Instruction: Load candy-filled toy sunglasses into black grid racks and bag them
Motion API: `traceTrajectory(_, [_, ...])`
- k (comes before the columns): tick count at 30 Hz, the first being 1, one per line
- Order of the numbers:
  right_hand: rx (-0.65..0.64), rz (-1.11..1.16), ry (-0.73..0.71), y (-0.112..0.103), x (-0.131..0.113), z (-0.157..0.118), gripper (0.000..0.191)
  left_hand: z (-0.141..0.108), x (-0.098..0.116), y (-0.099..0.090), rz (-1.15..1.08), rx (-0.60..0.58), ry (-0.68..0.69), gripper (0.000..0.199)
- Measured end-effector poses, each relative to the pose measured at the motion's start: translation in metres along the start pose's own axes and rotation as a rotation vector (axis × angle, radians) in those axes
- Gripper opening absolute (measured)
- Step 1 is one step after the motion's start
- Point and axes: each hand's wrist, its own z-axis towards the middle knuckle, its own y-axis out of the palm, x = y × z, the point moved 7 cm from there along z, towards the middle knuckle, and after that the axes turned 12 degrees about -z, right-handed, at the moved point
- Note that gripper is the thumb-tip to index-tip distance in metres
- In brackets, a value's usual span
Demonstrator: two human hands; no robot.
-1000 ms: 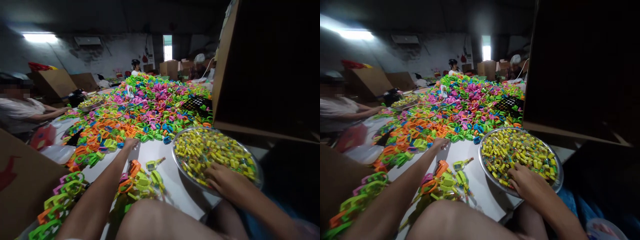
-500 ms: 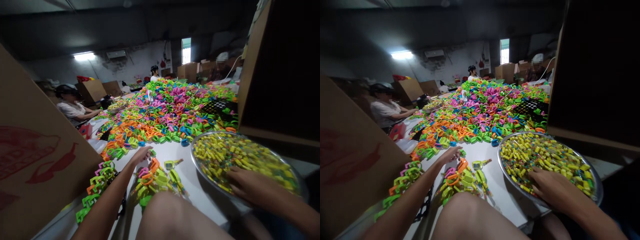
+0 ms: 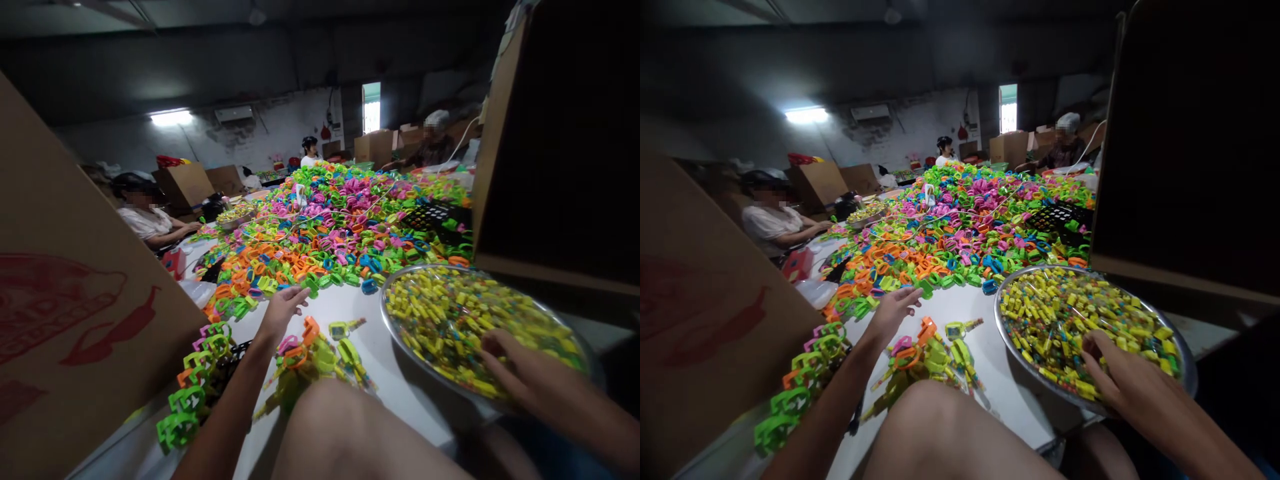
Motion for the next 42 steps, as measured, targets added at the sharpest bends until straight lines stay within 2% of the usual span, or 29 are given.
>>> traceTrajectory(2, [-0.059, 0.073, 0.016, 0.008, 0.009, 0.002, 0.039, -0.024, 0.007, 0.008, -0.055, -0.014, 0.009, 0.059])
traceTrajectory(4, [-0.019, 0.086, 0.046, 0.007, 0.010, 0.000, 0.052, -0.050, 0.009, 0.018, -0.164, -0.035, -0.011, 0.056])
traceTrajectory(6, [0.039, 0.083, 0.053, 0.001, -0.003, -0.007, 0.051, -0.075, 0.011, 0.028, -0.352, -0.057, -0.053, 0.051])
traceTrajectory(9, [0.121, 0.185, 0.126, -0.016, -0.047, -0.022, 0.044, -0.105, 0.015, 0.046, -0.605, -0.092, -0.128, 0.045])
traceTrajectory(11, [0.134, 0.327, 0.180, -0.027, -0.088, -0.031, 0.044, -0.117, 0.019, 0.059, -0.674, -0.116, -0.166, 0.043])
traceTrajectory(13, [0.150, 0.518, 0.167, -0.041, -0.133, -0.035, 0.047, -0.124, 0.023, 0.072, -0.711, -0.138, -0.182, 0.043])
traceTrajectory(16, [0.063, 0.823, 0.091, -0.058, -0.190, -0.036, 0.048, -0.130, 0.029, 0.086, -0.711, -0.149, -0.159, 0.049])
traceTrajectory(19, [-0.016, 0.944, 0.033, -0.069, -0.223, -0.034, 0.048, -0.135, 0.034, 0.091, -0.649, -0.127, -0.124, 0.050])
traceTrajectory(25, [-0.204, 1.132, 0.058, -0.054, -0.242, -0.025, 0.053, -0.145, 0.039, 0.090, -0.553, -0.102, -0.098, 0.048])
traceTrajectory(30, [-0.246, 1.264, 0.130, -0.049, -0.246, -0.024, 0.063, -0.149, 0.037, 0.086, -0.490, -0.145, -0.062, 0.043])
traceTrajectory(34, [-0.298, 1.570, 0.175, -0.039, -0.254, -0.024, 0.052, -0.148, 0.034, 0.086, -0.492, -0.187, -0.073, 0.042])
traceTrajectory(38, [-0.408, 1.899, 0.219, -0.029, -0.268, -0.021, 0.050, -0.149, 0.031, 0.089, -0.499, -0.205, -0.123, 0.043])
traceTrajectory(42, [-0.365, 1.955, 0.270, -0.023, -0.270, -0.018, 0.051, -0.155, 0.032, 0.091, -0.484, -0.229, -0.124, 0.041])
